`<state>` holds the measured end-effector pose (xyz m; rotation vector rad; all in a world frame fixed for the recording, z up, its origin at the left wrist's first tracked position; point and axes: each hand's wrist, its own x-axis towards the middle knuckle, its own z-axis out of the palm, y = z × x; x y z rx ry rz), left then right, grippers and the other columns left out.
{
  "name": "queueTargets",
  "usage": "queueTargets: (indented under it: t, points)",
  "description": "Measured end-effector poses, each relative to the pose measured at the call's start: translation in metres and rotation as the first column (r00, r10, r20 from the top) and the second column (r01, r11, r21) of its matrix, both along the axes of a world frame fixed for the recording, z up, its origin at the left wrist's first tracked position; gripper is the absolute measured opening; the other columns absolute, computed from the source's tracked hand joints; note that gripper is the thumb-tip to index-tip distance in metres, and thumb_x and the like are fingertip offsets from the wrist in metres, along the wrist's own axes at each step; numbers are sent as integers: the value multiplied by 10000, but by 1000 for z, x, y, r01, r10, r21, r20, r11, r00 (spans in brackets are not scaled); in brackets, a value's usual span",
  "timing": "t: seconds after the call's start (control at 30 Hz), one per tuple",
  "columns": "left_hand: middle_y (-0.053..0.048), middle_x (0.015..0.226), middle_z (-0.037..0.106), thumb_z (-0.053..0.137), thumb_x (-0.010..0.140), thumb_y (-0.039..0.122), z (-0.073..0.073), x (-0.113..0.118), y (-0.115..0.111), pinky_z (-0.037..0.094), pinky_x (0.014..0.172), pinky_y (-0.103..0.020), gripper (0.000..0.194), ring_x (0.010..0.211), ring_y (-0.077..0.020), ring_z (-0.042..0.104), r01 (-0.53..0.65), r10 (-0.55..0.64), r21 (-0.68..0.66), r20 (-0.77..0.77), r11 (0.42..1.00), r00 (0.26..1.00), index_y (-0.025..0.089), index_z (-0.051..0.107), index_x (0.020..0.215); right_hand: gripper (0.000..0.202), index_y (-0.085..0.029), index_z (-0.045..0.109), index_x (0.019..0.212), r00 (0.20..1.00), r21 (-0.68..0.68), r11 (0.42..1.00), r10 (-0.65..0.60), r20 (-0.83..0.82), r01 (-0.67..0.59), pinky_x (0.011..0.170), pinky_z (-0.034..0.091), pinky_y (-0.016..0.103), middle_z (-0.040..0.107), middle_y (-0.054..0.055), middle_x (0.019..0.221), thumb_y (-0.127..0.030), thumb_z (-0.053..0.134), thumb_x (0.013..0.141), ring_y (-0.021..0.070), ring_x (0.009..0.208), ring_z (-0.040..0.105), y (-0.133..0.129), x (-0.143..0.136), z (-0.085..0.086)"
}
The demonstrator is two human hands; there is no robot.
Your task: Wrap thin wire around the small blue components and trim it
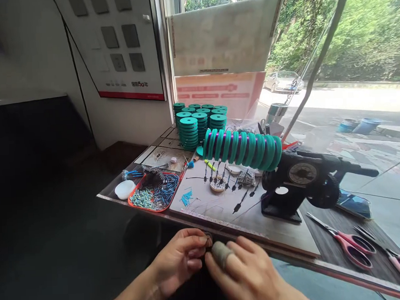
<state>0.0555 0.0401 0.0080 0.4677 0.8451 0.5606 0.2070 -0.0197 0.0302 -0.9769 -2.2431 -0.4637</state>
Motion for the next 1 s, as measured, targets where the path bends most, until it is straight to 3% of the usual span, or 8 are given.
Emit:
queueTargets:
  t: [0.2,0.3,0.4,0.53,0.67,0.77,0.87,1.0]
  points:
    - [34,551,508,705,535,69,0,0,-1,229,384,-122,156,435,-28,412,9,-10,-51,-16,999,1000,131,584,611,333,-148,620,796,998,50,998,-31,55,28,492,429,274,624,42,629,-19,316,842,137,502,560,-1,-5,-30]
    - [2,642,563,708,576,79,3,0,-3,274,406,-160,103,484,-51,435,32,1,267,-122,963,993,129,618,566,357,-164,609,810,998,-28,998,-50,-27,49,493,428,236,630,45,661,-71,275,897,126,519,554,-6,-9,-45]
    - [-26,720,592,623,695,74,-1,-3,-5,397,525,-210,132,608,-115,520,270,126,819,-380,507,916,154,654,595,428,-189,562,670,982,-214,977,-60,-177,21,413,343,205,550,6,553,-170,240,950,102,450,475,-13,-13,-47]
    - [-111,819,650,497,791,63,-19,-10,-8,489,671,-273,205,741,-200,617,450,452,881,-344,-149,823,139,687,780,321,-190,557,642,873,-622,746,-118,-474,-237,481,372,180,541,-7,585,-308,414,904,92,523,482,2,-14,-7]
    - [-104,745,690,536,787,52,-34,-13,-6,500,625,-306,226,677,-227,639,491,669,776,-124,-395,733,158,673,932,182,-165,560,682,629,-780,412,-463,-624,-471,444,350,184,474,-43,530,-333,575,752,80,477,427,46,-19,33]
    - [-100,768,706,539,768,15,-29,-13,-4,497,624,-304,287,668,-219,635,444,637,766,-58,-466,768,166,656,981,151,-146,557,626,648,-785,366,-445,-619,-499,437,335,179,477,-41,517,-281,578,689,69,465,403,71,-28,36]
    - [-97,790,686,525,773,31,-15,-10,-5,483,688,-291,227,734,-203,618,322,496,910,-161,-259,853,169,685,856,148,-143,568,632,675,-794,382,-422,-605,-473,455,352,185,518,-25,551,-267,562,713,80,491,438,71,-30,31]
    - [-21,638,581,636,694,138,-2,-4,-5,340,433,-187,97,484,-76,441,85,97,680,-224,728,970,143,640,597,87,-171,601,833,791,-646,740,-277,-545,-186,534,403,196,611,3,728,-201,522,813,102,597,541,35,-11,21]
